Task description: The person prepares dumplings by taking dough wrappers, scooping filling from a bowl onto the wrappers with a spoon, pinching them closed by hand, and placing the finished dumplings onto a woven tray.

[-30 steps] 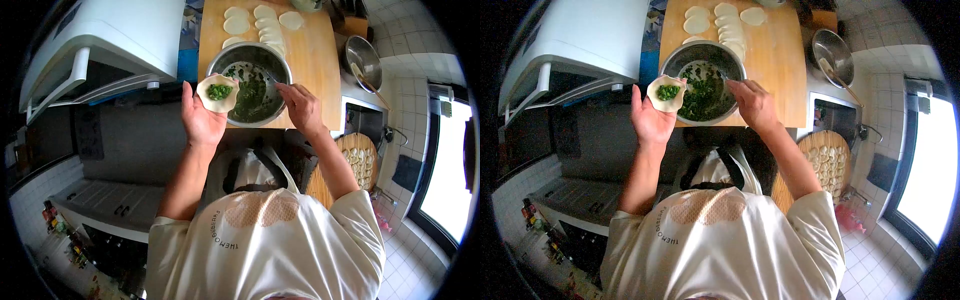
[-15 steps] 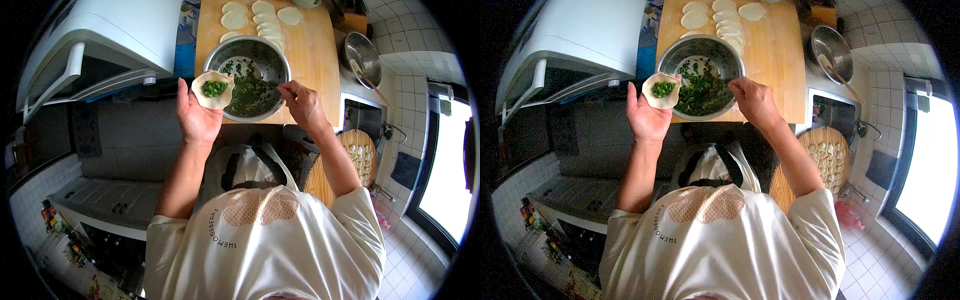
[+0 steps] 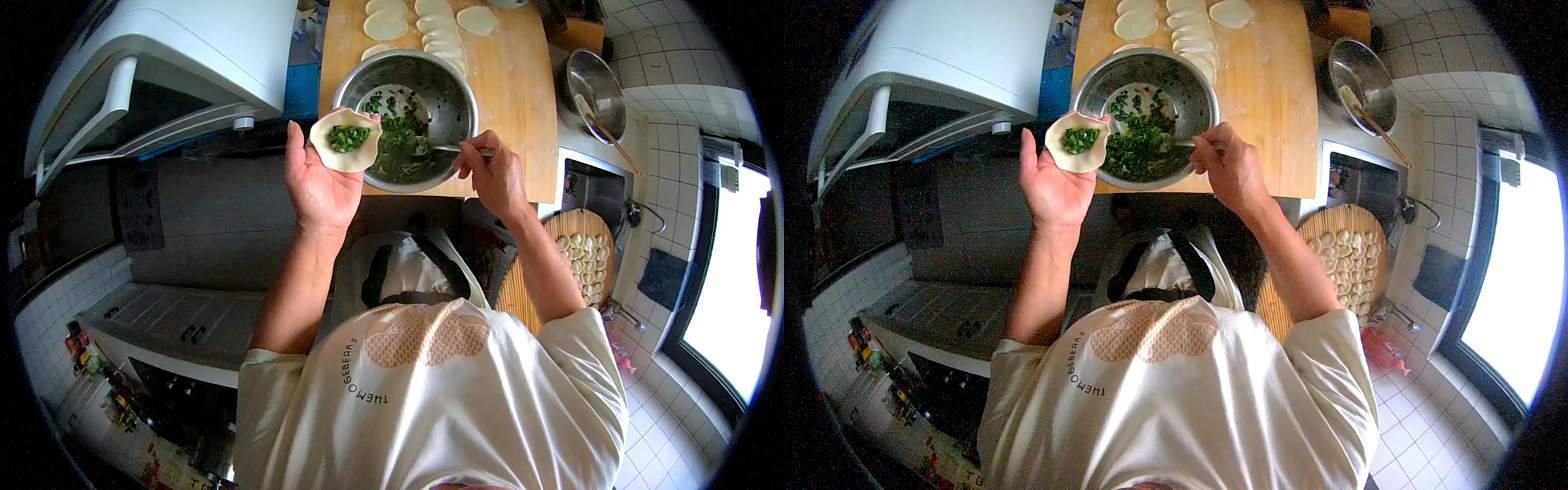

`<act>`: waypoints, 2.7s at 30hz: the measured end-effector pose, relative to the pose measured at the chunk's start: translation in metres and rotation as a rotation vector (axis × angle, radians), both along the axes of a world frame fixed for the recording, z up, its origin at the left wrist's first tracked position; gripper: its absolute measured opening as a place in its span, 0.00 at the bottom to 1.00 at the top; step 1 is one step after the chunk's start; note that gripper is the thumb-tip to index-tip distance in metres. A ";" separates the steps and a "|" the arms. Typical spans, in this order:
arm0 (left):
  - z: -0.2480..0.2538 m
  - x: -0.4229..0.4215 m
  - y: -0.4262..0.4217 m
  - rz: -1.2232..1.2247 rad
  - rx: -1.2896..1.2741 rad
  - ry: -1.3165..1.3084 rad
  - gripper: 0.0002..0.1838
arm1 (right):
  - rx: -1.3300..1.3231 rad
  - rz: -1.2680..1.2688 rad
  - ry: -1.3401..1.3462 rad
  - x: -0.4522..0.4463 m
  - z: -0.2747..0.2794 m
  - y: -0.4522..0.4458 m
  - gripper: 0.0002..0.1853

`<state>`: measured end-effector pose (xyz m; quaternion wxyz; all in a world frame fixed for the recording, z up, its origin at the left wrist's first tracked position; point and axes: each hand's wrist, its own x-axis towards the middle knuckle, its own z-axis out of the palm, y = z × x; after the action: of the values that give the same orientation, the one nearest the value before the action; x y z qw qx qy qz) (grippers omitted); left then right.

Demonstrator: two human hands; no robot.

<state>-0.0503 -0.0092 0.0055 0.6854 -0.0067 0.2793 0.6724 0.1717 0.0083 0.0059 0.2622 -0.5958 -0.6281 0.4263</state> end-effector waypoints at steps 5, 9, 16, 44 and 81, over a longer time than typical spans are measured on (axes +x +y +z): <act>0.001 0.000 0.000 -0.004 0.022 0.006 0.34 | -0.027 -0.106 0.245 0.006 -0.014 -0.004 0.10; 0.001 0.000 0.000 0.008 0.010 0.009 0.34 | -0.054 -0.125 0.399 0.011 -0.022 -0.006 0.09; 0.005 0.000 0.000 -0.029 0.037 0.048 0.31 | -0.041 -0.208 0.630 0.019 -0.014 -0.011 0.10; 0.012 0.038 0.011 -0.120 -0.047 -0.060 0.33 | 0.727 0.309 0.207 -0.005 0.038 -0.049 0.11; 0.007 0.033 0.014 -0.091 -0.064 -0.025 0.34 | 0.483 0.037 0.601 -0.011 0.023 -0.046 0.12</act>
<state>-0.0174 0.0051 0.0126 0.7182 -0.0243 0.2919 0.6312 0.1603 -0.0373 0.0288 0.5595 -0.3540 -0.6163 0.4265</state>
